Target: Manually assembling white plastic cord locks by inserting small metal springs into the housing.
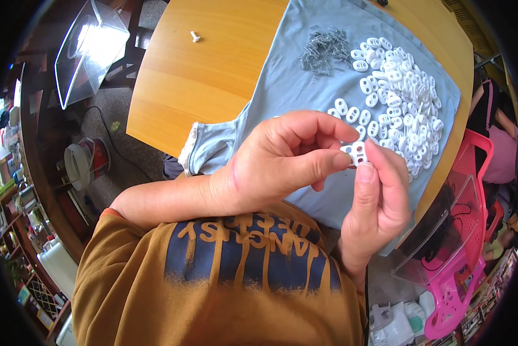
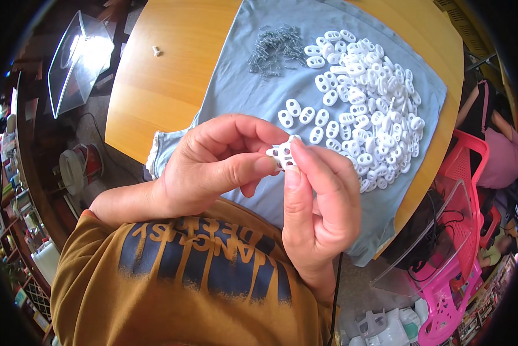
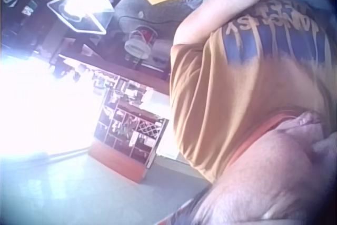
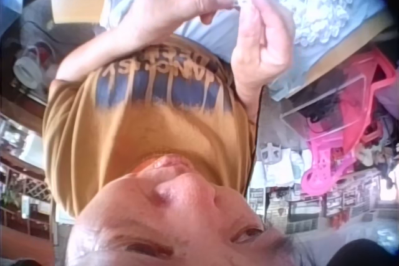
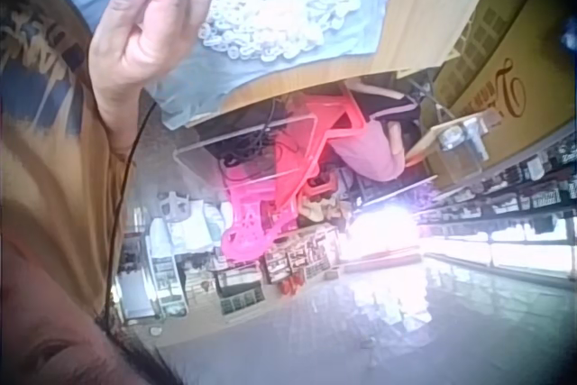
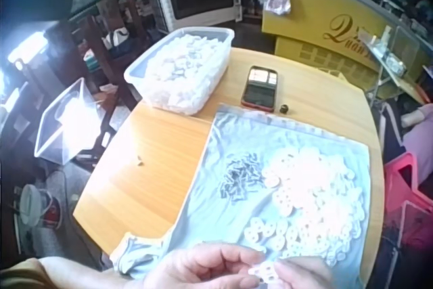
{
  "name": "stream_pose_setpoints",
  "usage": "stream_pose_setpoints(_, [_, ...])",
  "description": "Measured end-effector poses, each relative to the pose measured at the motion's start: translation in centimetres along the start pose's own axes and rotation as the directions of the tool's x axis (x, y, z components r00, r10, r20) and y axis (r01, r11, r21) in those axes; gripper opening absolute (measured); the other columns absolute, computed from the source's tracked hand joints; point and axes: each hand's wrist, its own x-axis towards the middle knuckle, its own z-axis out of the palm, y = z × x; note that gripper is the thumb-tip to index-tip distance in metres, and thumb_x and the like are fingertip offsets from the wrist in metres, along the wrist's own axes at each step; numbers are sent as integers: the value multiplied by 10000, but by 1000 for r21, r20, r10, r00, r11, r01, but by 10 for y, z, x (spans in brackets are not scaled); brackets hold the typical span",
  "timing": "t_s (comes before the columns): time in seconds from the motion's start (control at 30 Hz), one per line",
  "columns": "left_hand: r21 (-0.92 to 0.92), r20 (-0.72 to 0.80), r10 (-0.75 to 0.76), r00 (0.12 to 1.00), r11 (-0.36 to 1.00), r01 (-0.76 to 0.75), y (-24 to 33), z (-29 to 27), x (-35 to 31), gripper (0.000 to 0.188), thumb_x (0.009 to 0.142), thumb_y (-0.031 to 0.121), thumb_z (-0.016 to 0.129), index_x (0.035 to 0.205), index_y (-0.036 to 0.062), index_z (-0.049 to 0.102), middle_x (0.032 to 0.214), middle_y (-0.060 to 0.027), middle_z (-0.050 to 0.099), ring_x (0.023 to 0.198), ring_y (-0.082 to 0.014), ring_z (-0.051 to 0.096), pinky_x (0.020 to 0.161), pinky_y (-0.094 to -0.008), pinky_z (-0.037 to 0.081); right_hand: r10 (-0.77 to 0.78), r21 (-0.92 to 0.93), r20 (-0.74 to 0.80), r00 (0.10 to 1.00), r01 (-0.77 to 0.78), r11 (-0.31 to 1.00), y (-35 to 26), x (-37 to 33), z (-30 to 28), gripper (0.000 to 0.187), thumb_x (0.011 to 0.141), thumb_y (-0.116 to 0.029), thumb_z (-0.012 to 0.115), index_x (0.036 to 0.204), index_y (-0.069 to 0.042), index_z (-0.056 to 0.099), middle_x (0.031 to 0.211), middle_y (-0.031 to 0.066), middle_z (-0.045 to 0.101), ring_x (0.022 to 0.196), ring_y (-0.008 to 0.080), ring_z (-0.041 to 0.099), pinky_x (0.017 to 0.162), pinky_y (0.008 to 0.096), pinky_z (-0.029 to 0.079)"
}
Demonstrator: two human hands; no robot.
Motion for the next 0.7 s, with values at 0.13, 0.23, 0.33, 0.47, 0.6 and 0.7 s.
stream_pose_setpoints(0.13, [87,34,7,999,996,-10,4,1,-2,252,847,43,586,1092,-9,563,894,-49,616,678,-58,543,586,-187,468,-68,-37,50,996,70,997,2,1,-4,251,782,24,597,1032,34,601,928,133,596,785,180,574,673,250,463])
stream_pose_setpoints(0.23, [86,41,26,999,996,-30,4,0,-4,275,852,37,576,1123,-7,556,909,-55,621,690,-63,554,604,-189,482,-72,-5,63,995,72,997,1,1,-2,298,756,15,624,1051,34,592,955,137,589,808,191,574,693,264,463])
stream_pose_setpoints(0.33, [67,29,10,1000,998,-12,5,1,-5,271,853,27,568,1122,-6,559,919,-61,623,692,-72,566,619,-192,497,-63,26,71,996,61,998,5,1,-1,340,738,12,639,1073,35,580,977,140,581,828,196,572,713,273,461])
stream_pose_setpoints(0.47, [40,47,-7,999,999,5,7,-1,-6,273,851,21,567,1123,-7,557,929,-78,624,684,-95,589,612,-200,508,-42,77,94,995,35,996,7,0,-3,365,739,9,638,1095,39,565,982,143,576,838,194,564,732,275,453])
stream_pose_setpoints(0.6, [56,91,15,996,998,-20,7,-3,-6,279,849,14,567,1126,-14,549,925,-89,624,679,-110,603,611,-209,513,-28,184,92,995,11,983,8,-2,-5,359,748,4,630,1098,46,560,992,145,572,838,189,557,738,274,447])
stream_pose_setpoints(0.7, [106,106,55,993,992,-67,5,-4,-4,292,844,8,571,1133,-18,541,916,-88,625,680,-110,602,613,-215,513,-24,202,98,995,4,979,11,-3,-6,348,760,-7,621,1097,52,558,996,148,569,833,187,552,738,275,445])
